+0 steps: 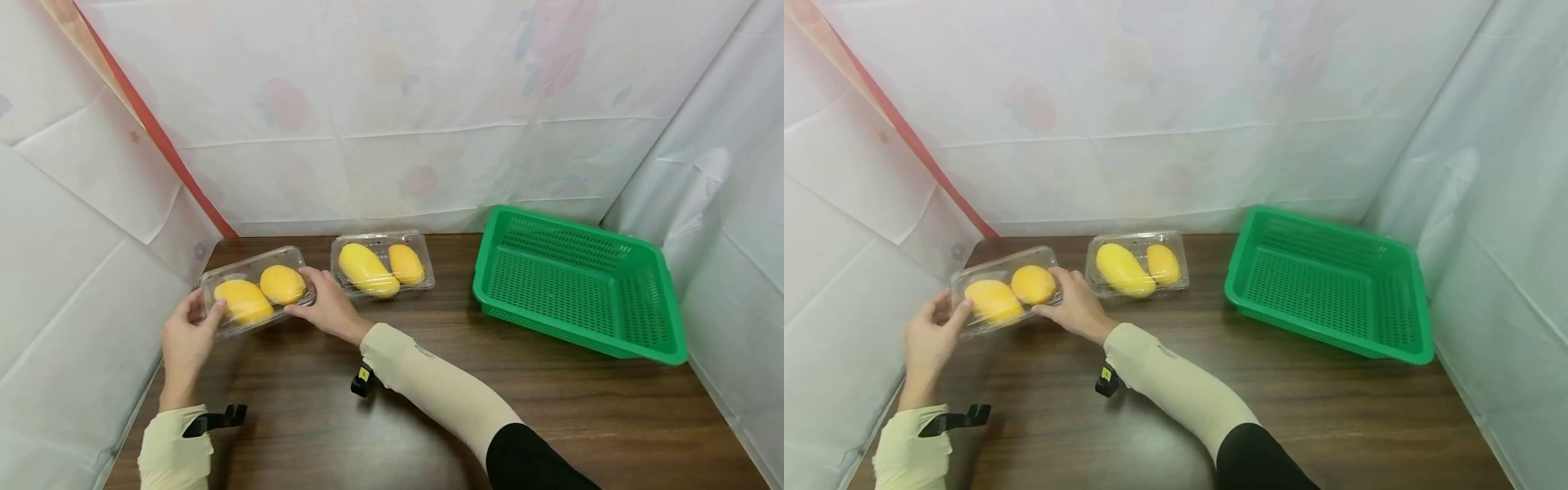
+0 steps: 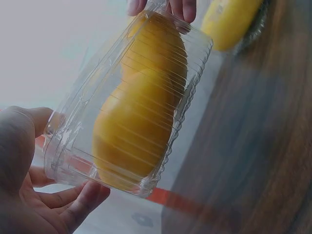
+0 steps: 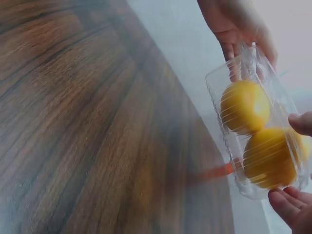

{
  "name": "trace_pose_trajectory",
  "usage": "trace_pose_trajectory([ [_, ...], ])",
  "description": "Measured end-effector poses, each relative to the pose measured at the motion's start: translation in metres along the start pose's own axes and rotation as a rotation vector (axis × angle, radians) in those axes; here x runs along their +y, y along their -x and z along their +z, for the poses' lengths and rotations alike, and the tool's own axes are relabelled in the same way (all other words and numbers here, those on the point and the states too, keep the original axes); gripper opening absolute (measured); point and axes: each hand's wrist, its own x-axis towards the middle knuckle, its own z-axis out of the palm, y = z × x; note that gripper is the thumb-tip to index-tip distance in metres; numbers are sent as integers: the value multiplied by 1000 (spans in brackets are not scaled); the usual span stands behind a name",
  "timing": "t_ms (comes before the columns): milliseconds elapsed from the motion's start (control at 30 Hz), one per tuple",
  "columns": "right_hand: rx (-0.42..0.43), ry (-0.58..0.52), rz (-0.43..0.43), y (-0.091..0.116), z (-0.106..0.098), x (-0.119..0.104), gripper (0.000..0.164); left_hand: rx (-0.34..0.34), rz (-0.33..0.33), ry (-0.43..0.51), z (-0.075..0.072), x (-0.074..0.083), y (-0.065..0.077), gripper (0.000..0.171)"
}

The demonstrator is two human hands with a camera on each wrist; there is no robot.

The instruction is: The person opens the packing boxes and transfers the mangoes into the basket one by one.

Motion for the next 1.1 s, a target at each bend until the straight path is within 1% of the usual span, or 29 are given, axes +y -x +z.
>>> trace_pose_trajectory([
  [100, 32, -4, -44, 4, -8, -1, 71, 3, 15, 28, 1, 7, 3, 59],
  [233, 58, -4, -69, 10, -18, -4, 69, 7, 44, 67, 1, 15, 6, 58],
  [433, 93, 6, -79, 23, -33, 0, 72, 10, 97, 93, 8, 29, 15, 55],
  [567, 127, 2, -86, 33, -41, 5, 73, -1, 116, 99, 15, 37, 21, 53],
  [800, 169, -22, -116, 47, -51, 12, 72, -19, 137, 109, 24, 43, 33, 53],
  [1000, 206, -101, -139, 59, -60, 17, 72, -24, 172, 132, 32, 46, 42, 51],
  [1100, 212, -115, -144, 64, -63, 20, 72, -22, 193, 153, 36, 49, 45, 51],
])
